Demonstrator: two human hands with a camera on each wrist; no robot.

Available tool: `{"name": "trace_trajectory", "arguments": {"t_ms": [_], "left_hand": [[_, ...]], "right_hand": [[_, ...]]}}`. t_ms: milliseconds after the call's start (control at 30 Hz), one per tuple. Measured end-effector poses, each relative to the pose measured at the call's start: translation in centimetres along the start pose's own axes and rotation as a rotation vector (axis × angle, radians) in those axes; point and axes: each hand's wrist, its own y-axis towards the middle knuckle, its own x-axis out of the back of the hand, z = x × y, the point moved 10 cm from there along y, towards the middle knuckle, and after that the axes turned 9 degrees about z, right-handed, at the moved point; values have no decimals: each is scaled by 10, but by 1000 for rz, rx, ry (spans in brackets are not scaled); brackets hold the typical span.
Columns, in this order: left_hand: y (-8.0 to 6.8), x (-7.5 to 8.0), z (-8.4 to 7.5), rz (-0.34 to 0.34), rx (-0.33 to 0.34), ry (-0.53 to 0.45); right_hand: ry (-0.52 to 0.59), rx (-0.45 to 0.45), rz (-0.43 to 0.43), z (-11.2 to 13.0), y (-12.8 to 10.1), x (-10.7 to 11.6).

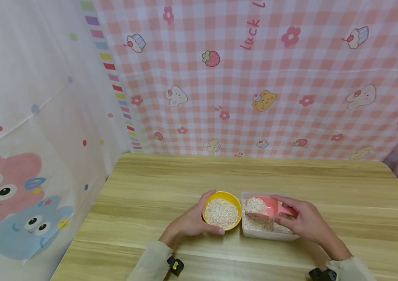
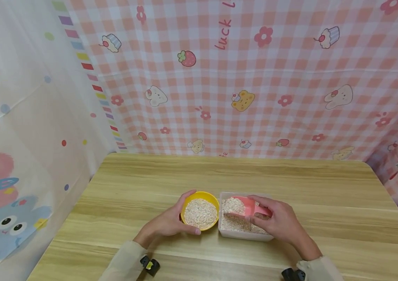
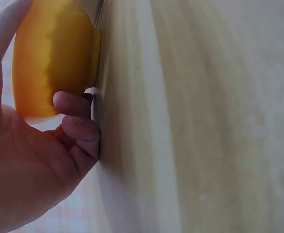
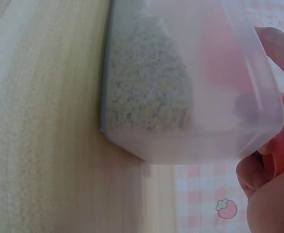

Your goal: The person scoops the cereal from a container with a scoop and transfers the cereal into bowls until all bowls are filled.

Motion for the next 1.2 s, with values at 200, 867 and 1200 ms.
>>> {"name": "trace_trajectory", "arguments": {"t_ms": [200, 867, 1200], "left_hand": [[-1, -1, 0, 4, 19, -21], [-1, -1, 4, 2, 32, -61], [-1, 0, 4, 4, 37, -73]], "right_hand": [[-5, 16, -15, 1, -2, 1], [62, 15, 7, -1, -1, -1], [105, 100, 27, 10, 1, 6]]}}
